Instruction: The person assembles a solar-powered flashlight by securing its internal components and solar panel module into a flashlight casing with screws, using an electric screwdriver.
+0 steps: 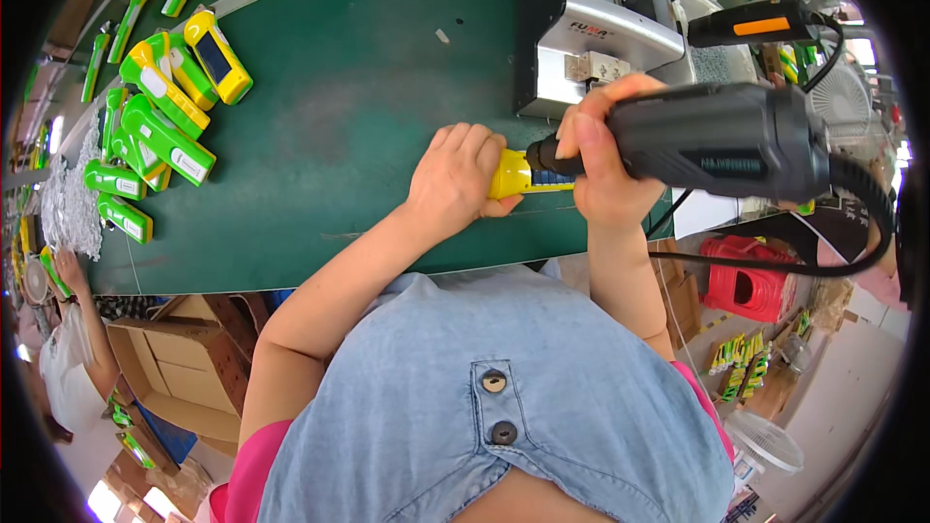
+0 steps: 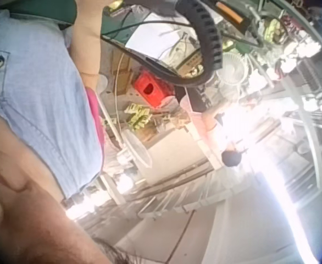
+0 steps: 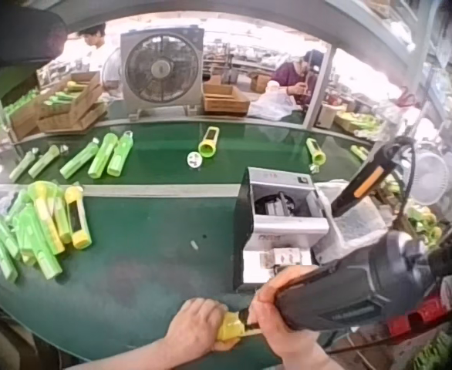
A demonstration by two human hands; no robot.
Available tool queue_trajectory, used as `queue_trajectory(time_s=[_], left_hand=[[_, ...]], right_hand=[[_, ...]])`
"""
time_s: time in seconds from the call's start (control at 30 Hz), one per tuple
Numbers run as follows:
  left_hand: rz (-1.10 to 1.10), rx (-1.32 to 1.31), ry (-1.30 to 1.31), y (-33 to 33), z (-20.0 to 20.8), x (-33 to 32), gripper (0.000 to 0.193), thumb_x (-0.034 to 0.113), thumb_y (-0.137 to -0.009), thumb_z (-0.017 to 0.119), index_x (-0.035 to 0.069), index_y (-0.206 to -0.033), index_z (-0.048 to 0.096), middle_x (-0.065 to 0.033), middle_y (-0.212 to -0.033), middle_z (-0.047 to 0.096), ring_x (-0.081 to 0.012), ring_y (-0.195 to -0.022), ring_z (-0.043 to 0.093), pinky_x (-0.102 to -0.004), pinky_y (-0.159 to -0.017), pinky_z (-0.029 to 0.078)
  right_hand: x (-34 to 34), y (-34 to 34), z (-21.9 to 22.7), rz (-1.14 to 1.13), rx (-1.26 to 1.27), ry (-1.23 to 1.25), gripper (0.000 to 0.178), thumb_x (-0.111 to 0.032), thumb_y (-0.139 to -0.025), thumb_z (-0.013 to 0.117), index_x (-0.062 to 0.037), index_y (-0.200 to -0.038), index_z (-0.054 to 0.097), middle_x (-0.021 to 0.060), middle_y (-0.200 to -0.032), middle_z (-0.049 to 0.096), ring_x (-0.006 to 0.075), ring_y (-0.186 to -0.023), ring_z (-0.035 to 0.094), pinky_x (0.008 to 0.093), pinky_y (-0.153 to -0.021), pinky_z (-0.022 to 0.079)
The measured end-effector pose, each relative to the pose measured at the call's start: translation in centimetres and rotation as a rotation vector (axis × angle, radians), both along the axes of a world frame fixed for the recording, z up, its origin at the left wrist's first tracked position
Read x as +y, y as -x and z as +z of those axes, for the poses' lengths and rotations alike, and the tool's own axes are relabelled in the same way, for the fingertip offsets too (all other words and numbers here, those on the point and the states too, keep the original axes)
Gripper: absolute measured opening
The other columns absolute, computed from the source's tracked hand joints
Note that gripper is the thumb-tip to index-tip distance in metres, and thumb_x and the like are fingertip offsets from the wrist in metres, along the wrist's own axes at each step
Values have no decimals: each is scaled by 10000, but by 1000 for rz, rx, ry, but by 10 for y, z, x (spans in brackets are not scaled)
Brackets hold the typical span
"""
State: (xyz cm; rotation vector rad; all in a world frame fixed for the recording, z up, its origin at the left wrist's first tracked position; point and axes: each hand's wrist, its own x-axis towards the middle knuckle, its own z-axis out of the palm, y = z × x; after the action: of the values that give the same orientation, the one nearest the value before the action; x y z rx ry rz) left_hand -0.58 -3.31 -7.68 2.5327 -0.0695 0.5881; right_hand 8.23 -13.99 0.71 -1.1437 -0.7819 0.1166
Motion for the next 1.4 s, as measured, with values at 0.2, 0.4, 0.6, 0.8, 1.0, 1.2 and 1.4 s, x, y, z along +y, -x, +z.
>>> queue_trajectory(time_s=[0.2,0.4,0.6,0.8,1.0,1.2,1.4], left_hand=[[18,54,8,8,6,-1,578,302,-543,757,21,-985,512,-79,-904,492,-238,-857,490,-376,-837,364],[83,19,22,41,10,-18,606,250,-576,763,50,-1059,457,-84,-1117,516,-240,-905,514,-474,-986,277],[63,-130,279,49,-8,-19,592,109,-571,768,54,-1048,421,-89,-998,578,-238,-935,563,-527,-1015,219],[21,-158,229,50,-6,-21,559,84,-561,770,63,-993,415,-88,-1000,580,-228,-936,563,-526,-1013,237],[22,-135,184,49,-4,-21,507,116,-570,779,67,-961,461,-97,-1001,581,-230,-947,575,-506,-1014,253],[-3,29,224,42,5,-5,465,145,-639,725,48,-1053,535,-106,-1131,549,-239,-938,567,-467,-985,324],[-91,169,482,28,15,11,388,-40,-726,519,45,-1105,520,-119,-1139,550,-229,-766,591,-285,-722,459]], right_hand=[[-6,4,2,-28,-187,123,392,3,-766,559,30,-1120,394,65,-742,506,125,-532,474,267,-526,418],[-58,1,57,204,-151,-217,525,-223,-771,581,-57,-1220,367,8,-731,436,97,-535,419,266,-554,328],[-71,-4,50,10,-122,-185,613,-234,-748,623,-39,-1255,337,35,-702,472,133,-498,456,293,-503,386],[-69,-7,44,7,-128,-145,575,-217,-753,606,-15,-1225,349,45,-704,471,140,-506,456,300,-509,387],[-72,-12,40,71,-144,-107,508,-233,-775,575,-53,-1208,379,17,-741,442,107,-567,428,276,-603,339],[-66,-11,43,-88,-123,-168,544,-177,-743,586,8,-1201,357,68,-703,479,151,-497,461,304,-507,395],[-91,-34,67,-308,-246,-112,510,-65,-757,559,53,-1204,343,101,-722,533,169,-533,504,297,-533,432]])
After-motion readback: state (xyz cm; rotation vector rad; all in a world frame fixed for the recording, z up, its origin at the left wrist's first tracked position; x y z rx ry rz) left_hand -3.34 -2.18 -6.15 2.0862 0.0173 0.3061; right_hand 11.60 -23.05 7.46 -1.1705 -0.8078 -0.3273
